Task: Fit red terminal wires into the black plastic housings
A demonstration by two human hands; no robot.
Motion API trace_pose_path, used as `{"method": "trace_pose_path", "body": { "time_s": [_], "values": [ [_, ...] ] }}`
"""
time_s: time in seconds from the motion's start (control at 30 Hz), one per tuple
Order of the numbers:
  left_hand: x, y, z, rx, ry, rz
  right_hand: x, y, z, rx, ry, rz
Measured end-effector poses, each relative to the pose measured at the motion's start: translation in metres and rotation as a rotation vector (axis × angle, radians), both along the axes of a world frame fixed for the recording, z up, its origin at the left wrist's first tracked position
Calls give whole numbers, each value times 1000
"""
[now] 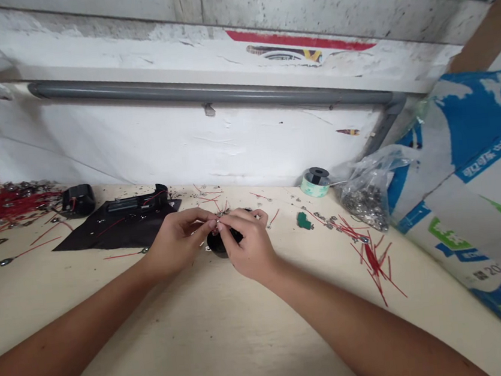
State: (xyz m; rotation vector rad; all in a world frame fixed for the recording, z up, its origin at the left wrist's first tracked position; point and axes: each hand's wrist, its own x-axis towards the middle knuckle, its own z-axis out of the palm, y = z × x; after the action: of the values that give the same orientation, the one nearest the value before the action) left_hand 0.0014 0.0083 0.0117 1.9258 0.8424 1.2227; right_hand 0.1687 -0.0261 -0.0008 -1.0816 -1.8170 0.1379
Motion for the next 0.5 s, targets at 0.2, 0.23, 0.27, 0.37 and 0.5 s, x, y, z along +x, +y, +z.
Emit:
{"method": "trace_pose_path", "body": {
  "time_s": [0.2,0.23,0.27,0.37,0.5],
  "values": [
    [0,1,1,-35,-27,-25,0,-1,1,4,4,-2],
    [0,1,1,-31,-25,-29,0,-1,1,3,4,-2],
    [-1,1,2,-26,-22,-35,0,-1,1,3,4,-1],
    [-1,0,4,-13,-12,-44,0,-1,1,0,6,3],
    [-2,0,5,15,13,-27,0,-1,1,1,7,6]
  ]
}}
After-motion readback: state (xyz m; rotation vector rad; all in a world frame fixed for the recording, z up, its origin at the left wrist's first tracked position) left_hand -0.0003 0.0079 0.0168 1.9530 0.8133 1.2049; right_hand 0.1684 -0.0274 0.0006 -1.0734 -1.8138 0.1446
